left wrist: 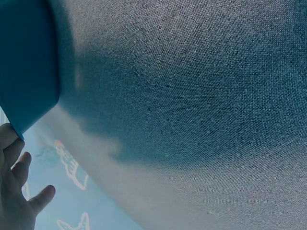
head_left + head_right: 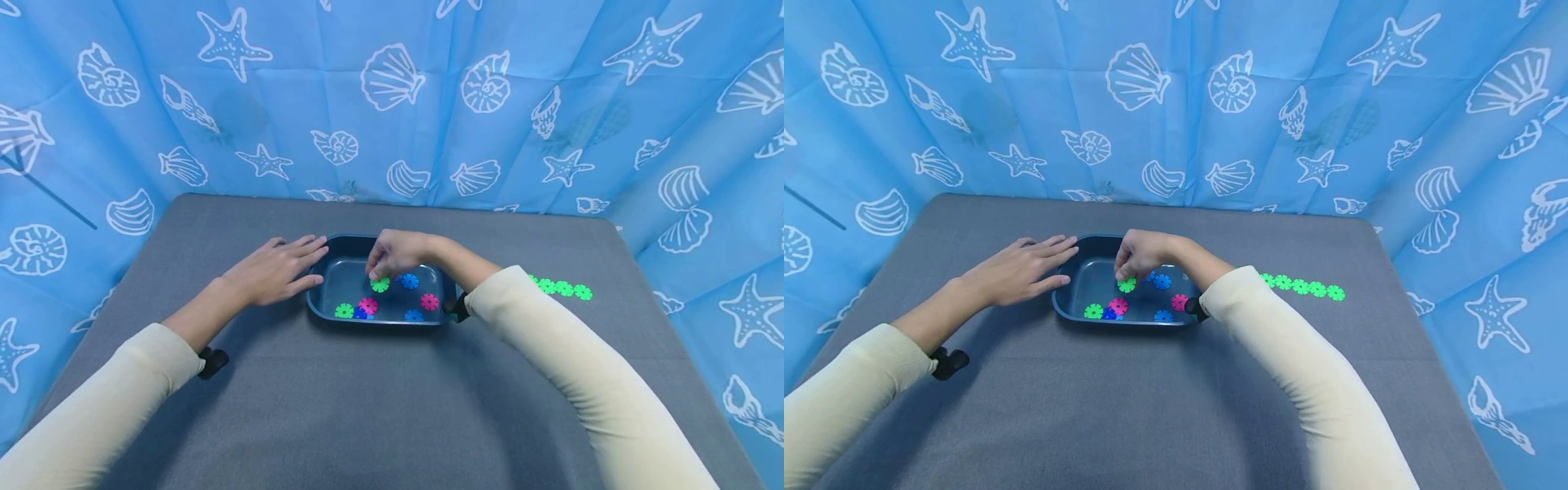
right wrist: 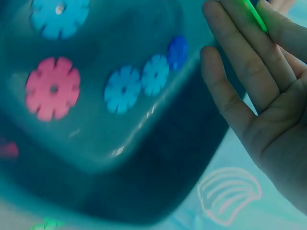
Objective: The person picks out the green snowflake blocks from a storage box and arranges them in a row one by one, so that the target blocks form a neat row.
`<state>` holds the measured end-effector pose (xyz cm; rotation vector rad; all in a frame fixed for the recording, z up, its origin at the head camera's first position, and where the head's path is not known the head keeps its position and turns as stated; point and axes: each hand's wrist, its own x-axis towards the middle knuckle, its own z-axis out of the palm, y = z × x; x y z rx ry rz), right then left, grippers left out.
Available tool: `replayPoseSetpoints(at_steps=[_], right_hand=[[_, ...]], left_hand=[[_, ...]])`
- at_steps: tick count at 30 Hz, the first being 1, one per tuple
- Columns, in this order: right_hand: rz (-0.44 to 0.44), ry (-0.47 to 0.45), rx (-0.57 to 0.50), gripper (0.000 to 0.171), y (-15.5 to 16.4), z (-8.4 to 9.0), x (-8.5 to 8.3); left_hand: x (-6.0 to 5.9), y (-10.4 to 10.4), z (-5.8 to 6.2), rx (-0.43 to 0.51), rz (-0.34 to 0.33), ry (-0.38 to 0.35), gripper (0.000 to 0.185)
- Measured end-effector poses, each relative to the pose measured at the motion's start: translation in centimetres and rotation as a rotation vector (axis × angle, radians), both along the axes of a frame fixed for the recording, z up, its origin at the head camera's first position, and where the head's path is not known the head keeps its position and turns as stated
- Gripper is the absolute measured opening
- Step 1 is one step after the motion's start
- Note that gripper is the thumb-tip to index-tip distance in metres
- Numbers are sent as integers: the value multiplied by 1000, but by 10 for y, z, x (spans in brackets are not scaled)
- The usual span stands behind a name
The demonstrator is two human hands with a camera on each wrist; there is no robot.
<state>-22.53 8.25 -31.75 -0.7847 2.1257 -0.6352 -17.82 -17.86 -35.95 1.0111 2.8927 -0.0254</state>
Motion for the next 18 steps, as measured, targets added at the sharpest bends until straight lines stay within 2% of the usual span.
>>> replayPoseSetpoints(at_steps=[7,12,18], right_hand=[[-14,74,-18,25,35,14,-3],[-63,77,-34,24,63,26,-3],[-133,65,-44,22,106,31,-5]], left_hand=[[1,0,0,1,-1,12,65],[1,0,0,3,0,11,65],[2,0,1,1,0,6,65]])
